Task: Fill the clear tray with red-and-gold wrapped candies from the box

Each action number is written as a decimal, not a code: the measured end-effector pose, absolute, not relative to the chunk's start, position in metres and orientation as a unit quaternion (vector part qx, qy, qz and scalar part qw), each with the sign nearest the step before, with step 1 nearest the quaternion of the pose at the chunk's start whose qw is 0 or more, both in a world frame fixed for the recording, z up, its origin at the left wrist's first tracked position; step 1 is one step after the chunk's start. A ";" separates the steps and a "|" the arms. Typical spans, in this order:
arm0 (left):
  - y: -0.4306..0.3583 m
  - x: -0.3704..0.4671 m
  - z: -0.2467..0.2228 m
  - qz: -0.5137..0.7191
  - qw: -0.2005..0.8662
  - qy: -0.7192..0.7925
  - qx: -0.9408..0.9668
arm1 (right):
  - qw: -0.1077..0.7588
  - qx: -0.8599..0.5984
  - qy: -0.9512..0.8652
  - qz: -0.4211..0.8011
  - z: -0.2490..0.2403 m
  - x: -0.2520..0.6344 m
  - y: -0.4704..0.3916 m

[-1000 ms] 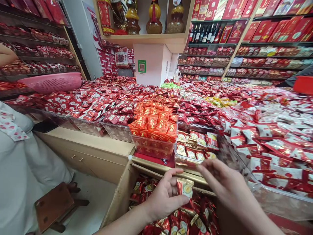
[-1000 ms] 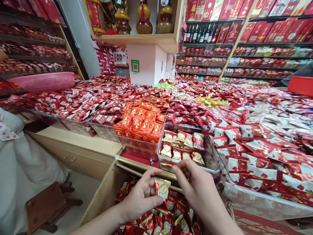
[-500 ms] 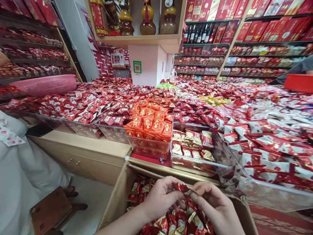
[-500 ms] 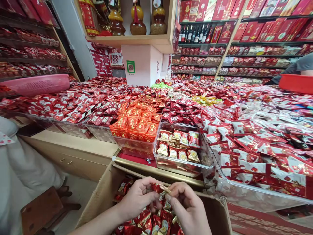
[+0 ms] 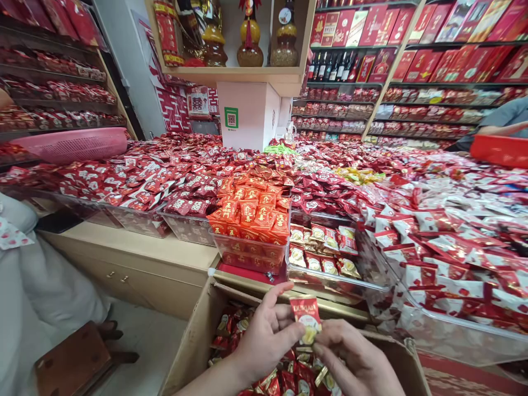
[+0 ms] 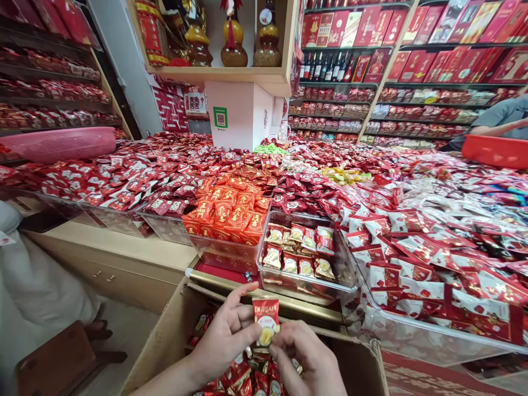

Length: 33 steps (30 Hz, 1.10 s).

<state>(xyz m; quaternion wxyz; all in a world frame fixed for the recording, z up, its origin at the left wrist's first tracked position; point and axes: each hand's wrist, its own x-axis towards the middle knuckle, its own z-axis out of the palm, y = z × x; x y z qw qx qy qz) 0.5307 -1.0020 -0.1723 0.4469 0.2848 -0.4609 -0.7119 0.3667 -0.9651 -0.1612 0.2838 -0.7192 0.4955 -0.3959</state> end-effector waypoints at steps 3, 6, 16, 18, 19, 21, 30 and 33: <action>-1.005 0.535 -0.173 -0.700 0.461 -0.472 0.274 | 0.291 -0.645 0.547 -0.448 -0.133 0.357 -0.990; -1.006 0.535 -0.177 -0.687 0.428 -0.507 0.296 | 0.300 -0.566 0.612 -0.465 -0.110 0.349 -1.043; -1.001 0.532 -0.213 -0.560 0.204 -0.690 0.410 | 0.392 -0.535 0.658 -0.357 -0.134 0.372 -1.167; -1.002 0.533 -0.221 -0.529 0.179 -0.718 0.415 | 0.358 -0.555 0.670 -0.339 -0.136 0.375 -1.167; -1.002 0.534 -0.224 -0.509 0.169 -0.734 0.416 | 0.338 -0.567 0.675 -0.330 -0.137 0.376 -1.167; -1.003 0.534 -0.230 -0.465 0.148 -0.769 0.412 | 0.300 -0.590 0.681 -0.314 -0.139 0.376 -1.166; -1.007 0.550 -0.268 -0.405 0.037 -0.824 0.395 | 0.057 -0.718 0.617 -0.317 -0.118 0.380 -1.137; -1.007 0.549 -0.291 -0.454 0.022 -0.797 0.399 | 0.123 -0.761 0.528 -0.355 -0.110 0.385 -1.080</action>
